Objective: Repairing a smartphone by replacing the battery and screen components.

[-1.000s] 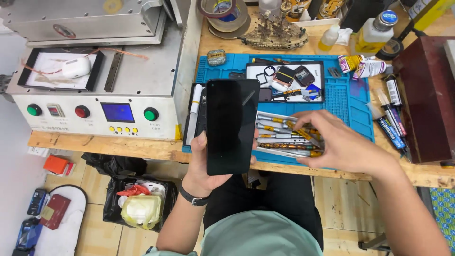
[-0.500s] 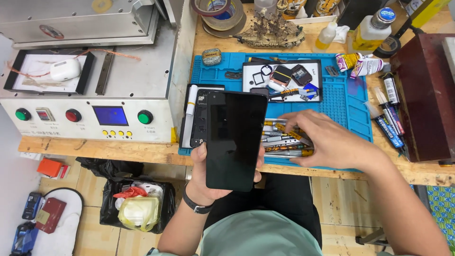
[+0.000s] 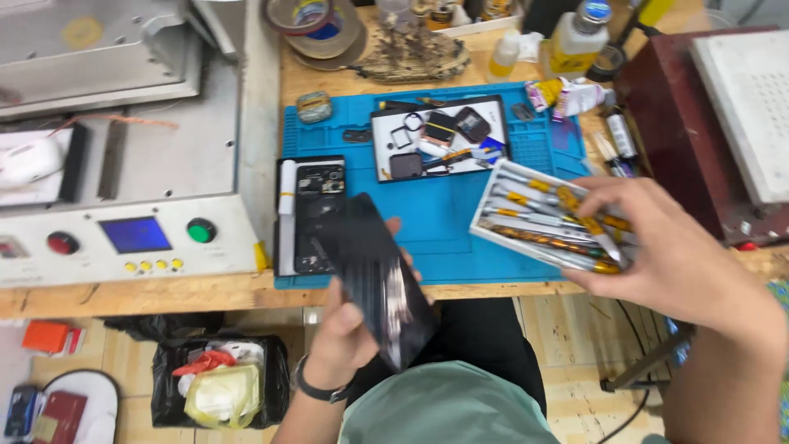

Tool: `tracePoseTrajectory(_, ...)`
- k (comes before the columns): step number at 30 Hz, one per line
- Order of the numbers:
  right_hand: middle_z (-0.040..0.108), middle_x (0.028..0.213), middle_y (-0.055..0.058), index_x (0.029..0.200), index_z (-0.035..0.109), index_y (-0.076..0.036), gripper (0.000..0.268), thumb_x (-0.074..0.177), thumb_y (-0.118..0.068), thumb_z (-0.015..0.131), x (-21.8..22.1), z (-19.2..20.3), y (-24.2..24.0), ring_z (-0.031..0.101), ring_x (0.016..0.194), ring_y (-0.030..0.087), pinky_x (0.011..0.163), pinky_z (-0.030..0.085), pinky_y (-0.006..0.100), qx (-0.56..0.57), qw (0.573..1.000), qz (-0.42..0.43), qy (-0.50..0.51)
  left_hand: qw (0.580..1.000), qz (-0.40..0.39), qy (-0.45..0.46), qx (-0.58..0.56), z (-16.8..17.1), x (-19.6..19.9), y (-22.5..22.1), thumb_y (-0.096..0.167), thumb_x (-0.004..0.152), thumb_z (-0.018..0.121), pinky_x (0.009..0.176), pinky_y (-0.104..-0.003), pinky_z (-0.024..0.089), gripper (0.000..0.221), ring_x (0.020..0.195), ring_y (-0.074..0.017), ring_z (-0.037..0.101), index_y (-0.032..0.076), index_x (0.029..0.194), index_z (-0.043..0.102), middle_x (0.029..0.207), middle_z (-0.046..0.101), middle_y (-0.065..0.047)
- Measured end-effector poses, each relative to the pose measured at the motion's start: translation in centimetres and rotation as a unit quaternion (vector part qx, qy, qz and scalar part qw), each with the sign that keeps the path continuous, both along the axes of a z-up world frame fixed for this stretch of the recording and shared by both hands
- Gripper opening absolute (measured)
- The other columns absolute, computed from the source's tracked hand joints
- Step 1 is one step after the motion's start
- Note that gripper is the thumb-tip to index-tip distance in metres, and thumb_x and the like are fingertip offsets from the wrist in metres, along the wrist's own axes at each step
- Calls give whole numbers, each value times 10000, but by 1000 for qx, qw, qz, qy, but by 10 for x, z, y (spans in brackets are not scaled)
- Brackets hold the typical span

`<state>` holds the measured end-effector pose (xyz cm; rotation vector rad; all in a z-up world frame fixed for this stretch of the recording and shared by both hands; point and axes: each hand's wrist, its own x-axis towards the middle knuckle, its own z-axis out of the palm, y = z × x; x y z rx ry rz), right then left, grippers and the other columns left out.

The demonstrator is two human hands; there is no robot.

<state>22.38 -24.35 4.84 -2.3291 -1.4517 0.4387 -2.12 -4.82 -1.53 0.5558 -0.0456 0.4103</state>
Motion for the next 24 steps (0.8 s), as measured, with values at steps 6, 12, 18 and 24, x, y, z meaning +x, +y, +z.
tracePoseTrajectory(6, 458, 1352, 266, 1113, 388, 54, 660, 551, -5, 730, 10, -6, 2, 508, 1205, 344, 981, 424, 389, 207, 978, -15, 24, 996, 47, 45, 66, -33, 2, -8, 236, 818, 740, 962, -413, 488, 547, 1117, -282, 564, 29, 1258, 490, 1442, 392, -133)
tracePoseTrajectory(12, 511, 1288, 308, 1081, 397, 36, 694, 529, -128, 785, -15, 56, 78, 550, 1157, 405, 865, 497, 447, 179, 980, 84, -33, 987, 80, 107, 91, -35, 9, -10, 99, 772, 706, 971, -400, 494, 644, 1204, -231, 499, 42, 1346, 419, 1334, 480, -86)
tracePoseTrajectory(18, 510, 1265, 64, 1048, 479, -150, 583, 599, -319, 810, -81, 105, 168, 573, 1026, 224, 699, 543, 397, -17, 998, 61, -27, 984, 86, 108, 111, -42, 11, -11, 63, 761, 700, 885, -417, 545, 589, 1250, -260, 461, 66, 1286, 433, 1448, 390, -112)
tracePoseTrajectory(24, 524, 1115, 37, 1052, 409, -148, 525, 712, -321, 769, -120, 92, 267, 476, 919, 205, 699, 383, 376, 30, 968, 249, 2, 979, 99, 138, 115, -26, 11, -15, 59, 728, 700, 909, -319, 528, 604, 1221, -197, 473, 72, 1276, 445, 1352, 459, -48)
